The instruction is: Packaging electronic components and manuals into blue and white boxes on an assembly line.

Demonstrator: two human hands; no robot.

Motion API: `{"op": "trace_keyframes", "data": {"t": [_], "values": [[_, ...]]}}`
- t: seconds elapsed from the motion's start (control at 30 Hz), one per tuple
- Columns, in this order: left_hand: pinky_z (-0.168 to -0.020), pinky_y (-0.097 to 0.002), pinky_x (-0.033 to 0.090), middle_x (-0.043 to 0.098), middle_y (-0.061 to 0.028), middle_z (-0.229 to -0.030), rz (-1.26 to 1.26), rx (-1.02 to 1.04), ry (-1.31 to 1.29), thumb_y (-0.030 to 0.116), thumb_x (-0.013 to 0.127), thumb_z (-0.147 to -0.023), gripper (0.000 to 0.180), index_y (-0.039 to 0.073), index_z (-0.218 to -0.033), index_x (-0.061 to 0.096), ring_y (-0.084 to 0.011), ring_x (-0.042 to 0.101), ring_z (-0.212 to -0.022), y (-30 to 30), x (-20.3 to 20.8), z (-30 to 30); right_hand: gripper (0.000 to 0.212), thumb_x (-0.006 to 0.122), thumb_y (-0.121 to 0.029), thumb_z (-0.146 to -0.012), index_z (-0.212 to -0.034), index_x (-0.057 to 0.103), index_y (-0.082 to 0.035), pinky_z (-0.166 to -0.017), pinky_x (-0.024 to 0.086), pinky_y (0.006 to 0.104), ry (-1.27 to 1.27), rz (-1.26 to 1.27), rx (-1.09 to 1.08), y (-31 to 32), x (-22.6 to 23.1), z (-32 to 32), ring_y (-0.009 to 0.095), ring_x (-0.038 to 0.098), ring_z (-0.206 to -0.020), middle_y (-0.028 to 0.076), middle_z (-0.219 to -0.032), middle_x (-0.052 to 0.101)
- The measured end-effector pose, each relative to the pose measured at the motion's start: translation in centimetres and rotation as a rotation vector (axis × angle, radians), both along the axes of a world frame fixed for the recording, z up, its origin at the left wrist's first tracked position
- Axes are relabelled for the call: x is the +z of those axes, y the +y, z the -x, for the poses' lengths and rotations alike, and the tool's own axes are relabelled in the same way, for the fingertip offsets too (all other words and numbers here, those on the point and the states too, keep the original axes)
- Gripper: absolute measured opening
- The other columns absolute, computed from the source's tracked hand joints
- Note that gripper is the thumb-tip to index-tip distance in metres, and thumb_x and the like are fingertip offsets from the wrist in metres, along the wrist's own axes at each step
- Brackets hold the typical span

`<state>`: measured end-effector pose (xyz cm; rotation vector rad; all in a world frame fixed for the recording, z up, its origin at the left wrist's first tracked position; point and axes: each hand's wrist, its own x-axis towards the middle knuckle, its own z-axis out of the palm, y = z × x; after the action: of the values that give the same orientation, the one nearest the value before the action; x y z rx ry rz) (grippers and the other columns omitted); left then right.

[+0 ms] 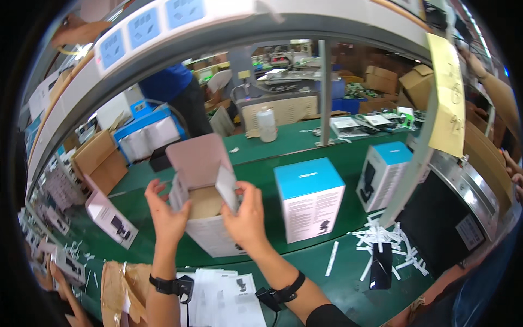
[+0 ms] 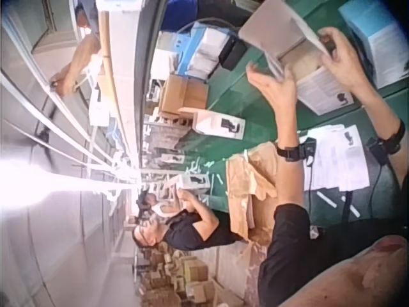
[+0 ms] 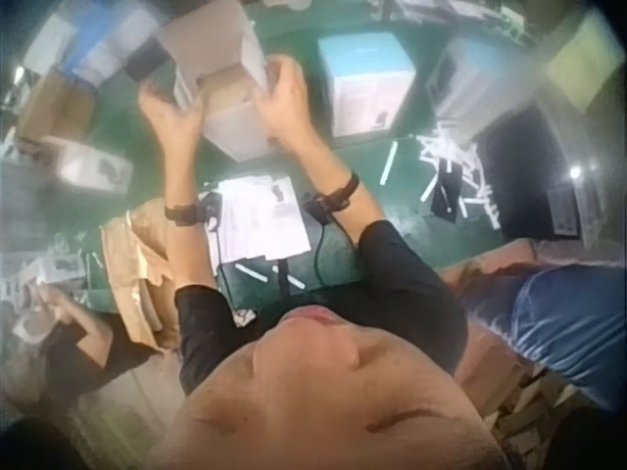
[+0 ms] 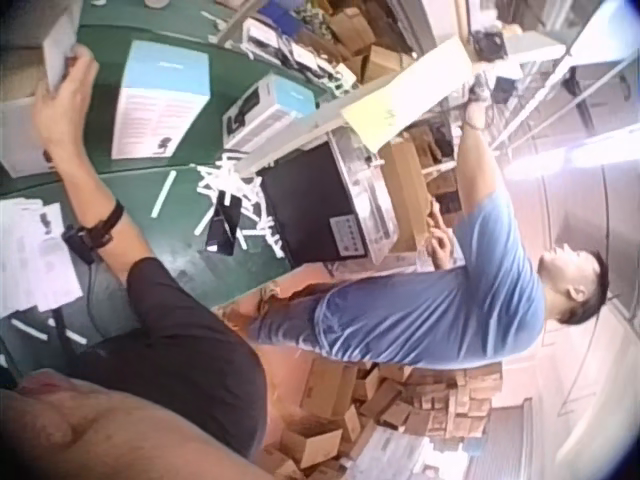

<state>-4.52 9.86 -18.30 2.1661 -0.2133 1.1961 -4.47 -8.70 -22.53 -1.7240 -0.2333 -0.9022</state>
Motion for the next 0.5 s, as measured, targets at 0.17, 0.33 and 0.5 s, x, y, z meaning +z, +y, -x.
{"op": "trace_keyframes", "data": {"t": [0.17,0.33,0.5], "values": [[-0.086,-0.0385,0.054,0.052,-0.0192,-0.128,0.082,-0.125,0.061,0.004,0.071,-0.08,0.06,0.003,-0.135,0.047,-0.0316,0.061,-0.109,-1.1,-0.1,-0.3,0.05,0.071,-0.008,-0.08,-0.127,0.053,-0.003,-0.084,0.051,0.0399,0.069,-0.025,0.006,-1.5,1.1,0.6,0.035,0.059,-0.103,0.018,-0.109,0.057],[-0.09,-0.0395,0.054,0.062,-0.0167,-0.117,0.023,-0.249,0.095,0.001,0.066,-0.082,0.032,0.001,-0.115,0.067,-0.0319,0.062,-0.11,-0.5,-1.1,0.4,0.035,0.071,-0.003,-0.08,-0.115,0.069,-0.006,-0.079,0.056,0.035,-0.187,0.15,0.135,-1.5,1.3,0.7,0.03,0.067,-0.101,0.013,-0.114,0.063],[-0.093,-0.0422,0.05,0.068,-0.0123,-0.116,-0.412,-0.391,0.077,0.019,0.07,-0.083,0.029,0.006,-0.109,0.073,-0.0324,0.063,-0.114,-1.1,-0.6,1.1,0.031,0.077,-0.02,-0.082,-0.108,0.074,-0.003,-0.079,0.056,0.032,-0.055,0.431,0.237,-3.5,2.5,1.8,0.028,0.07,-0.095,0.015,-0.11,0.071]]}}
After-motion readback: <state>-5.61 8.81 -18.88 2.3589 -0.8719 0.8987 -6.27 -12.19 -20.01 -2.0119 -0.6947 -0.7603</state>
